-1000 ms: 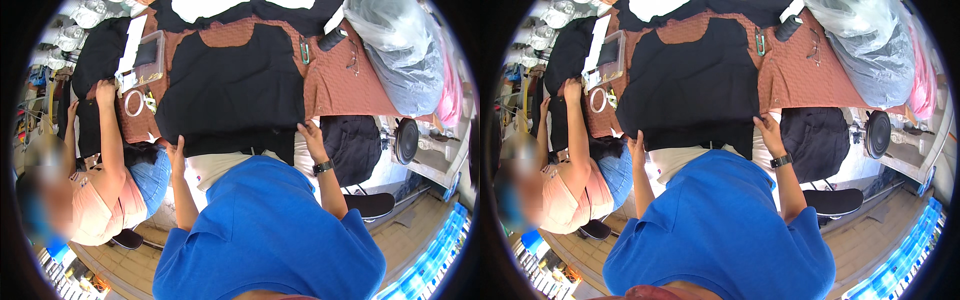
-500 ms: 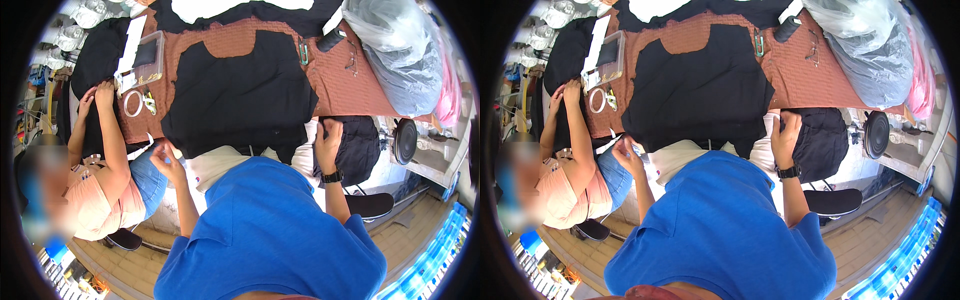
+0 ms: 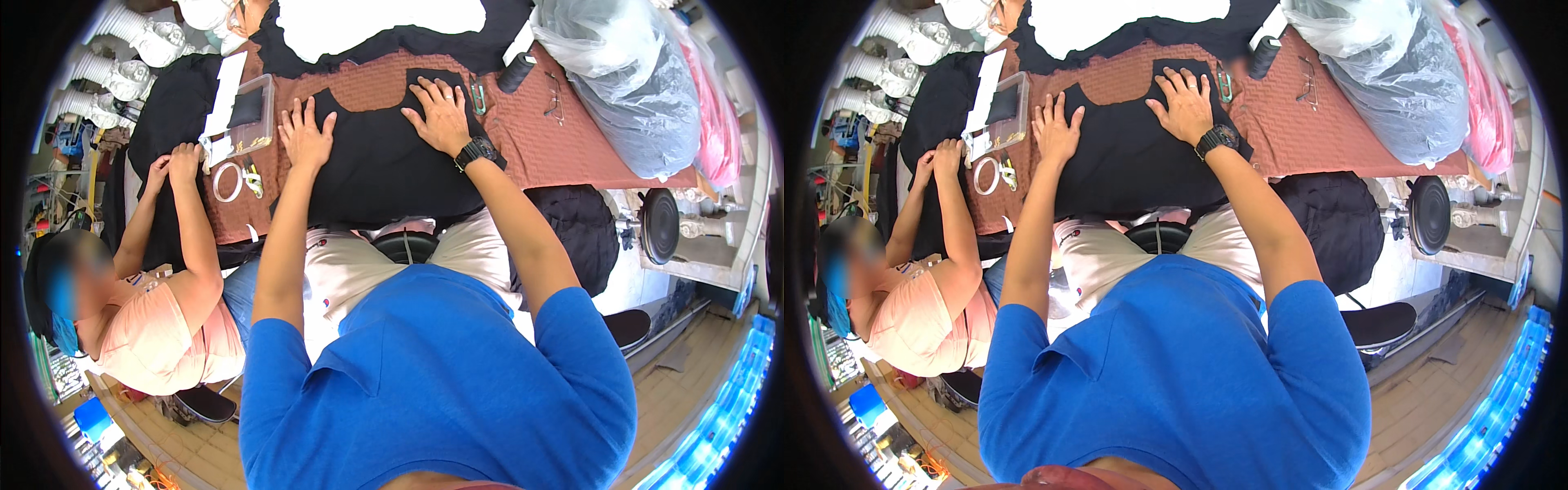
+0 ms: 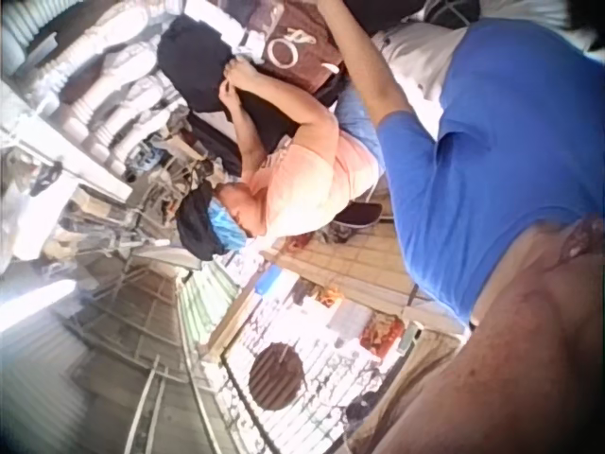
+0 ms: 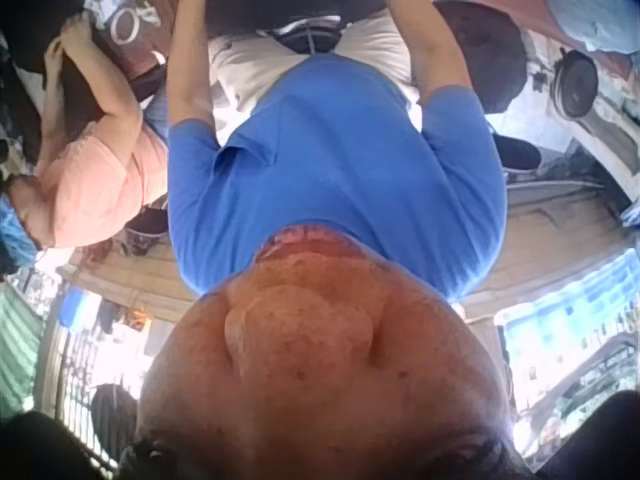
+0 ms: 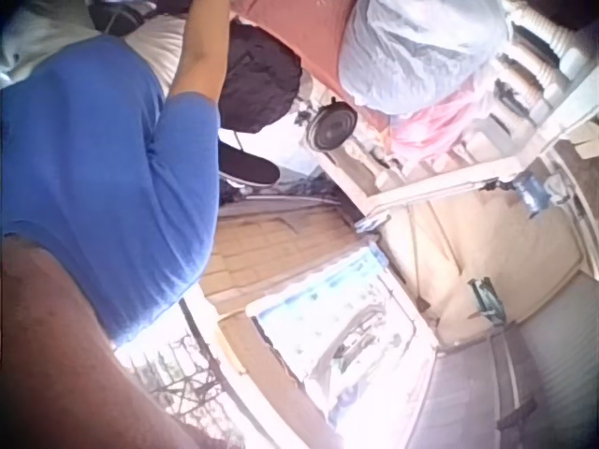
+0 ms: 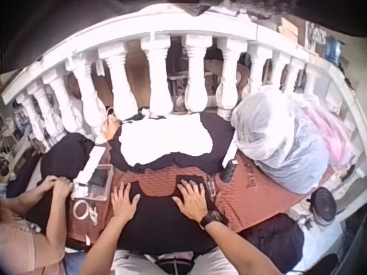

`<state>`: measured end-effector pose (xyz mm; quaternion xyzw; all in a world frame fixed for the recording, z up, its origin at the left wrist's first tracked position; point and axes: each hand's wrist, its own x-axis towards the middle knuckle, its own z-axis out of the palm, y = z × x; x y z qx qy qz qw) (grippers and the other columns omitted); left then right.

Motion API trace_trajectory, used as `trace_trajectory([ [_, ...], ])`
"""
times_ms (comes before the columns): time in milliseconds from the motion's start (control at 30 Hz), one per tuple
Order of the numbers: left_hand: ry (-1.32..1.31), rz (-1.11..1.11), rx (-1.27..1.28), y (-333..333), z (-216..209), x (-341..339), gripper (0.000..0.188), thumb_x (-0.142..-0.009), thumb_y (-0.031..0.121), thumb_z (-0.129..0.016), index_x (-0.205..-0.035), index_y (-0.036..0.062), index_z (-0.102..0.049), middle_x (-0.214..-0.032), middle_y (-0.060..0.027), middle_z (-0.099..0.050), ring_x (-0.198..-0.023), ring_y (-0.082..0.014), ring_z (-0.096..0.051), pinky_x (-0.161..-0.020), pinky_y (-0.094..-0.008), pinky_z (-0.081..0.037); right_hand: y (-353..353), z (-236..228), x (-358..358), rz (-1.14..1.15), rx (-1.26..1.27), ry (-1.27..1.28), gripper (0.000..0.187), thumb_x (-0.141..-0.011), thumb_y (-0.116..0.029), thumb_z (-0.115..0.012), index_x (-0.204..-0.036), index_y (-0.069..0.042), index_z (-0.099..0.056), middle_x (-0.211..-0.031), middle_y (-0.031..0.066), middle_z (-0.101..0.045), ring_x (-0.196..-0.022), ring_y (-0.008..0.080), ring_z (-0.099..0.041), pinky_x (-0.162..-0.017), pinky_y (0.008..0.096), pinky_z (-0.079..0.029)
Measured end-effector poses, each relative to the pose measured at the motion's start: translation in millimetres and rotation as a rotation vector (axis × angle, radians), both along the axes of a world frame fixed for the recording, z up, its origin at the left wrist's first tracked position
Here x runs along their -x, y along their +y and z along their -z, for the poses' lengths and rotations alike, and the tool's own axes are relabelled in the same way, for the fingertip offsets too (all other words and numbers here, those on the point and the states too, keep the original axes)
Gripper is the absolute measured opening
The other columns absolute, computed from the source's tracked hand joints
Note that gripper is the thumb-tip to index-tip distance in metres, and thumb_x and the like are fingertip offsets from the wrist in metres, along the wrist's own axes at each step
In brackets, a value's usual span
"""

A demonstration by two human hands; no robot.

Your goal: The person trims threads from black fabric pieces using small shears and applies small white labels to the fabric sections by hand.

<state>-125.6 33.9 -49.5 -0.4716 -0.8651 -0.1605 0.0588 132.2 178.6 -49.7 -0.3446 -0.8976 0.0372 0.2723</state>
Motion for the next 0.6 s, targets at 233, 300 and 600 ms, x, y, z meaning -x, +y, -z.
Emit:
trace_trajectory([
  [233, 0.063, 0.095, -0.302, 9, -10, 32, 0.059, -0.082, -0.008, -0.064, -0.137, 0.0131, -0.060, -0.131, -0.0176, -0.057, -0.126, -0.0395, -0.051, -0.107, -0.0473, -0.045, 0, 2, 0, 0.003, 0.027, 0.038, 0.049, -0.101, -0.046, -0.057, -0.140, -0.017, -0.060, -0.150, 0.0026, -0.052, -0.143, 0.0299, -0.041, -0.118, 0.0658, -0.022],
  [300, 0.005, 0.085, -0.293, 13, -12, 42, 0.059, -0.072, -0.017, -0.061, -0.124, 0.0100, -0.064, -0.117, -0.0177, -0.058, -0.120, -0.0401, -0.053, -0.104, -0.0473, -0.046, 5, 4, 1, -0.016, 0.066, 0.050, 0.043, -0.101, -0.040, -0.057, -0.137, -0.016, -0.062, -0.148, 0.0026, -0.054, -0.141, 0.0297, -0.043, -0.117, 0.0654, -0.024],
  [600, 0.235, 0.184, -0.055, 20, -26, 51, 0.044, -0.074, -0.009, -0.069, -0.115, 0.0068, -0.063, -0.114, -0.0151, -0.058, -0.113, -0.0379, -0.055, -0.099, -0.0467, -0.047, 12, 3, 0, -0.020, 0.030, 0.119, 0.040, -0.097, -0.029, -0.061, -0.135, -0.015, -0.063, -0.148, 0.0021, -0.055, -0.141, 0.0327, -0.044, -0.117, 0.0642, -0.027],
])
